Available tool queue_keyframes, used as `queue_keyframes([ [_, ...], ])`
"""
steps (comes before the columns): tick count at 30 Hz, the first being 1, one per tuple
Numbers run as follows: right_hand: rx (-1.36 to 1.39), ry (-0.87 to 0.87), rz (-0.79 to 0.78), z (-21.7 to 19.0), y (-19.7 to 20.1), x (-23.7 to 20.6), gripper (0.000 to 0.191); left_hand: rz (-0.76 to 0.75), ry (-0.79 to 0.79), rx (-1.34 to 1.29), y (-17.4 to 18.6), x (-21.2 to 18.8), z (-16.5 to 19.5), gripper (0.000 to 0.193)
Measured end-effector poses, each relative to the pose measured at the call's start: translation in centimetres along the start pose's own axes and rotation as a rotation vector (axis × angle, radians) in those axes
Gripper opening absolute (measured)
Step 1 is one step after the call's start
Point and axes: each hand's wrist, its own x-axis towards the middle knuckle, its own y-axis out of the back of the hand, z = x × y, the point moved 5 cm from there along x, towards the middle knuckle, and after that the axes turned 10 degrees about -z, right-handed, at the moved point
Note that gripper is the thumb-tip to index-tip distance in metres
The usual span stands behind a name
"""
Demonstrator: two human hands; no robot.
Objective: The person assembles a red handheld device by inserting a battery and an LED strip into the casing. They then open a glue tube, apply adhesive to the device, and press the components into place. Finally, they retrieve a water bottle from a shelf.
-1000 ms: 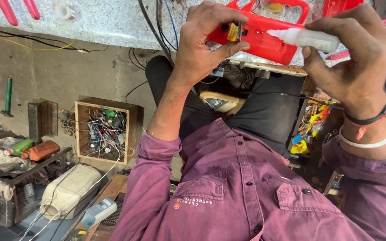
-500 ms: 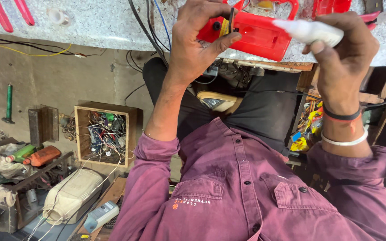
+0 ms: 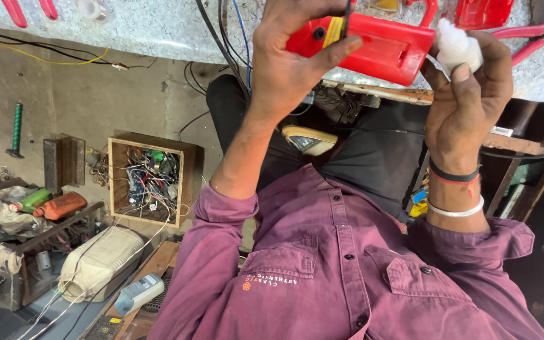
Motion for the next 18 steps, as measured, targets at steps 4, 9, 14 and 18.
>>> queue_keyframes([
  [4,0.085,-0.018,0.02,0.3,0.5,-0.2,0.034,-0.001,-0.002,0.066,-0.7,1.0,3.0,0.035],
  [9,0.066,-0.021,0.057,0.5,1.4,-0.6,0.034,-0.022,-0.048,0.285,-1.5,2.7,5.6,0.039],
  [14,-0.2,-0.04,0.019,-0.8,1.5,-0.3,0.034,-0.097,-0.026,0.214,-1.8,2.7,4.9,0.039],
  [18,-0.201,-0.055,-0.038,-2.4,0.7,0.8,0.036,-0.116,0.027,0.092,-2.7,1.9,3.7,0.039],
])
